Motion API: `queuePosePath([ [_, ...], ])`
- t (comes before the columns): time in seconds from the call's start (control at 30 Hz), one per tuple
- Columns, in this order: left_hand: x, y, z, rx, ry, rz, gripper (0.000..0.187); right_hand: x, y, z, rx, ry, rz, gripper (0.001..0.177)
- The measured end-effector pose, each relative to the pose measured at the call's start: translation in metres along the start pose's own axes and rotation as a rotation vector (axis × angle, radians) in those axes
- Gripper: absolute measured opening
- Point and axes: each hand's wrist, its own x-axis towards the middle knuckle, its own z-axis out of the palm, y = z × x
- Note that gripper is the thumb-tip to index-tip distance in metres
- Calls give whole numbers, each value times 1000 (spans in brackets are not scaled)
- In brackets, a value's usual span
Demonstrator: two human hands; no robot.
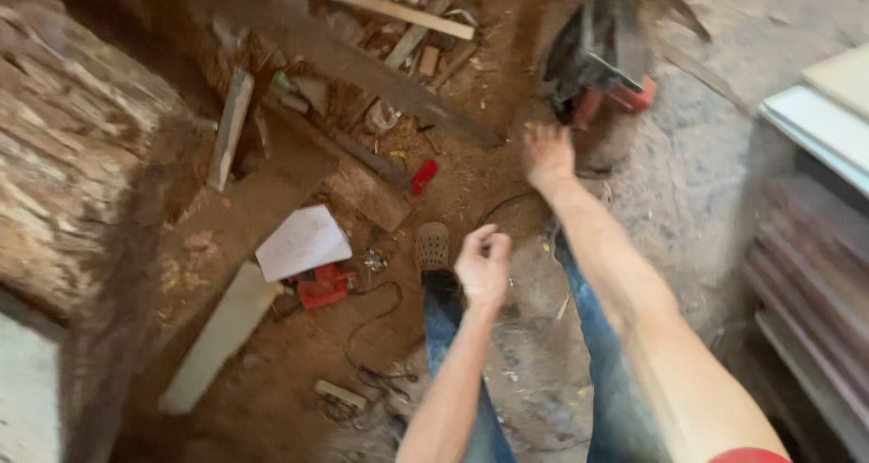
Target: The person measures and marks a large sheet of plywood with a tape measure and pencil, then uses a circular saw to cut along the marked line. After cutting, the person moves the cut piece and measures another sheet of plywood.
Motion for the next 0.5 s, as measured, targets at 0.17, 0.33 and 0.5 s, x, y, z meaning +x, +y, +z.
queuePosePath([
  [0.17, -26, -7, 77, -38, 10, -191, 27, 54, 55, 34, -155, -67, 66, 56],
  [0.33, -44, 8, 76, -67, -16, -228, 26, 75, 56, 55, -202, -154, 85, 51],
  [0.5, -53, 16, 17, -28, 22, -189, 27, 48, 79, 25, -153, -190, 38, 54],
])
